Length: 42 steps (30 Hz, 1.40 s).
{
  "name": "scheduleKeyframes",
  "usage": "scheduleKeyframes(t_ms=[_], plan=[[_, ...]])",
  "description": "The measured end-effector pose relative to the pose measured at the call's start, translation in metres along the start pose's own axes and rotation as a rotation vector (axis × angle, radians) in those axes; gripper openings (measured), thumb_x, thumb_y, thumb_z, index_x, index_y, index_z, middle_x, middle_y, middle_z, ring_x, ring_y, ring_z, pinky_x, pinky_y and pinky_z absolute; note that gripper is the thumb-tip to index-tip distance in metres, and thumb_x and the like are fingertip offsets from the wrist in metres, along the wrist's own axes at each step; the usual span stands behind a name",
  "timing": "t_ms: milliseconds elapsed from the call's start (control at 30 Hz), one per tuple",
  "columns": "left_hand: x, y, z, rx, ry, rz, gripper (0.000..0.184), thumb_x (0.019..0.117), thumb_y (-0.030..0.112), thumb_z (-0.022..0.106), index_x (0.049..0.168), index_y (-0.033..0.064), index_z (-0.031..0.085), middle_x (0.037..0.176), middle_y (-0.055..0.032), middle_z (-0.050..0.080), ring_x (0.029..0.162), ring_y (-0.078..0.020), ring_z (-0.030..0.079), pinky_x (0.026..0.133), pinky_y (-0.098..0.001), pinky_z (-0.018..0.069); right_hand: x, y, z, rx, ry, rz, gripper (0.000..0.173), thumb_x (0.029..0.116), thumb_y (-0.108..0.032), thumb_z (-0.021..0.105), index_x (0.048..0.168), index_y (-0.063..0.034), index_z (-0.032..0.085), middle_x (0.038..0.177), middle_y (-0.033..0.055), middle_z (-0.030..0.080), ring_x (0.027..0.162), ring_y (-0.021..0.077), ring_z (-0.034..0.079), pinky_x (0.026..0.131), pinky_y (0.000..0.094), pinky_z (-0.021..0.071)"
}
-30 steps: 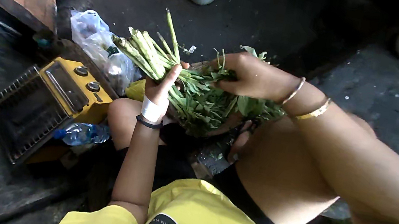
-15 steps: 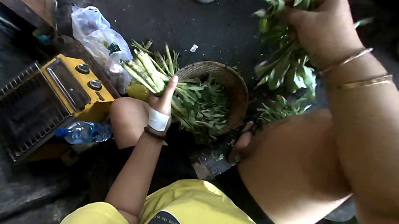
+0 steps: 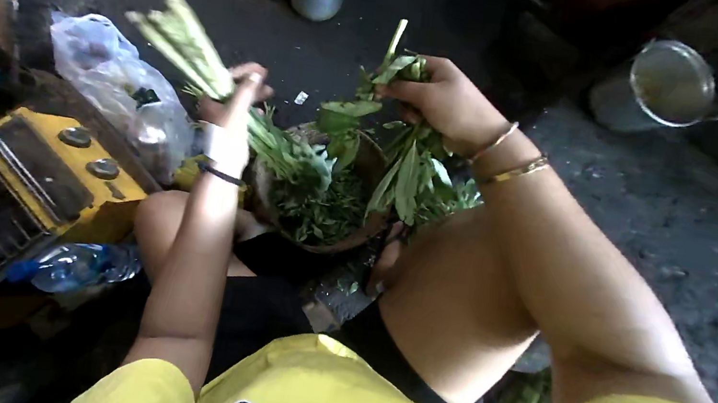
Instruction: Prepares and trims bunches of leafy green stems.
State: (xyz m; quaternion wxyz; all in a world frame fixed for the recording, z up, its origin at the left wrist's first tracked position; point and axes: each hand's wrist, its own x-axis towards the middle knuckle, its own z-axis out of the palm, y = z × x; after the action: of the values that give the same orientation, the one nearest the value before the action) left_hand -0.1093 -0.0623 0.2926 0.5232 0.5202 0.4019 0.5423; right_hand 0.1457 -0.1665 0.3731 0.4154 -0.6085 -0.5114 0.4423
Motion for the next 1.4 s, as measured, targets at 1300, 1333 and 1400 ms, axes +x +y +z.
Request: scheduleKeyframes(t_ms=[1300,1333,1400], plan=[[-0.054,0.006,0.044,0.202,-0.243,0.208,0.010,0.0954,0.011,0.068,0.103,0.0049,0.071,0.093,0.0017,0.073,0.087,-0.0030,0.068,0.083,-0.0252,0.0570,0.010,0.000,0.061,0.325,0.072,0.176,0.005,0.0960,-0.007,0.067,0.096,-0.0072,0.063,0.072,-0.0026,0.057,0.054,0.0040,0.047,0.051,0.0186,0.0415],[-0.053,0.006,0.044,0.209,-0.237,0.209,0.010,0.0954,0.012,0.069,0.103,0.0049,0.071,0.093,0.0019,0.072,0.087,-0.0027,0.068,0.083,-0.0248,0.0566,0.011,-0.001,0.062,0.320,0.088,0.179,0.005,0.0957,-0.007,0.068,0.097,-0.0068,0.063,0.072,-0.0023,0.057,0.054,0.0041,0.047,0.051,0.0185,0.0418],[-0.057,0.010,0.044,0.184,-0.241,0.192,0.009,0.0953,0.011,0.068,0.102,0.0050,0.070,0.092,0.0022,0.072,0.086,-0.0031,0.068,0.082,-0.0249,0.0567,0.015,-0.001,0.061,0.318,0.173,0.170,0.005,0.0956,-0.007,0.067,0.098,-0.0064,0.063,0.073,-0.0022,0.058,0.055,0.0038,0.048,0.052,0.0193,0.0426]])
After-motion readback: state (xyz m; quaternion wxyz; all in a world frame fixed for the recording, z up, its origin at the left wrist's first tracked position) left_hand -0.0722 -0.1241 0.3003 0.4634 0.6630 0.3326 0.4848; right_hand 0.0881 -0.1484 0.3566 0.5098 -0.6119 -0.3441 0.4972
